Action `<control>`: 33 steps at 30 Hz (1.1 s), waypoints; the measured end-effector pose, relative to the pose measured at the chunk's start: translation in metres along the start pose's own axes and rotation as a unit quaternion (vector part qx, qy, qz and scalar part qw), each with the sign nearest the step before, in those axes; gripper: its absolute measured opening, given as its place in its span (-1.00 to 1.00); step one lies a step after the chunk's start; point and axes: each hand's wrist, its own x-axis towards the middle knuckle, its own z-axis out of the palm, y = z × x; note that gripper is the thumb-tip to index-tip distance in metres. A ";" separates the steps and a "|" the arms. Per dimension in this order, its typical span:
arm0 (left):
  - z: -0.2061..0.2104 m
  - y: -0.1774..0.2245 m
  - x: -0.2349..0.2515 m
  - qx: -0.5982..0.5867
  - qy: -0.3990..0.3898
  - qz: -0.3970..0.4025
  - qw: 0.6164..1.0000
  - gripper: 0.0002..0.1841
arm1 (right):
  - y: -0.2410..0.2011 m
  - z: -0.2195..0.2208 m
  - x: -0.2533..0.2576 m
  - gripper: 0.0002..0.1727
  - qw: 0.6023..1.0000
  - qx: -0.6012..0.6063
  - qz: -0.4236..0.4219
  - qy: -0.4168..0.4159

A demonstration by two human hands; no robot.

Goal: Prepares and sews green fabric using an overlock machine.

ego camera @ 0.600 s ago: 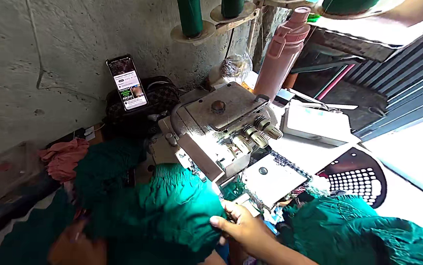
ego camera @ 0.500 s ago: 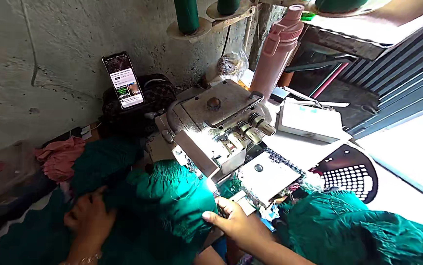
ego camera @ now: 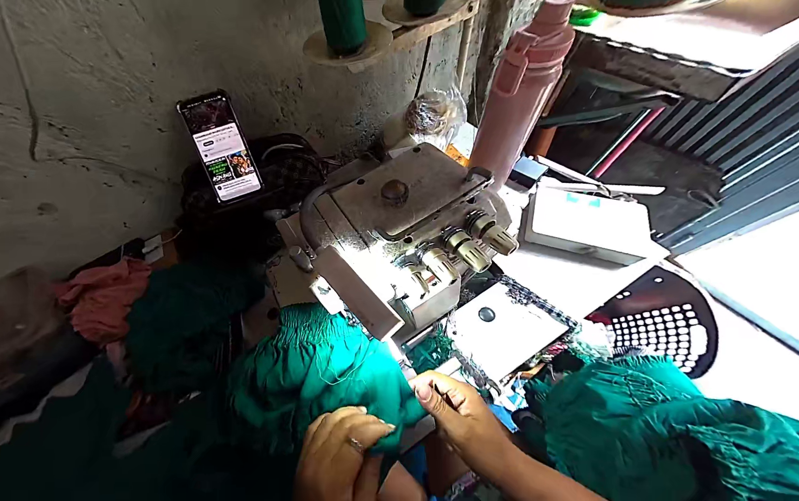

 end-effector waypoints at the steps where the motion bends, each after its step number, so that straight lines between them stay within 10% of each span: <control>1: -0.006 0.002 -0.001 -0.061 -0.002 -0.035 0.998 -0.67 | -0.002 -0.001 0.001 -0.74 1.000 -0.005 0.003 -0.009; 7: -0.023 0.003 0.020 -0.272 0.111 -0.165 0.942 -0.76 | -0.021 0.004 0.016 -0.72 0.998 -0.024 0.048 -0.025; 16: -0.001 0.025 0.034 0.112 -0.002 0.086 0.990 -0.72 | -0.018 0.002 0.012 -0.71 0.999 0.012 0.030 0.009; 33: 0.014 0.021 0.037 0.252 0.088 0.077 0.961 -0.78 | -0.014 0.001 0.012 -0.70 0.999 0.027 0.015 -0.009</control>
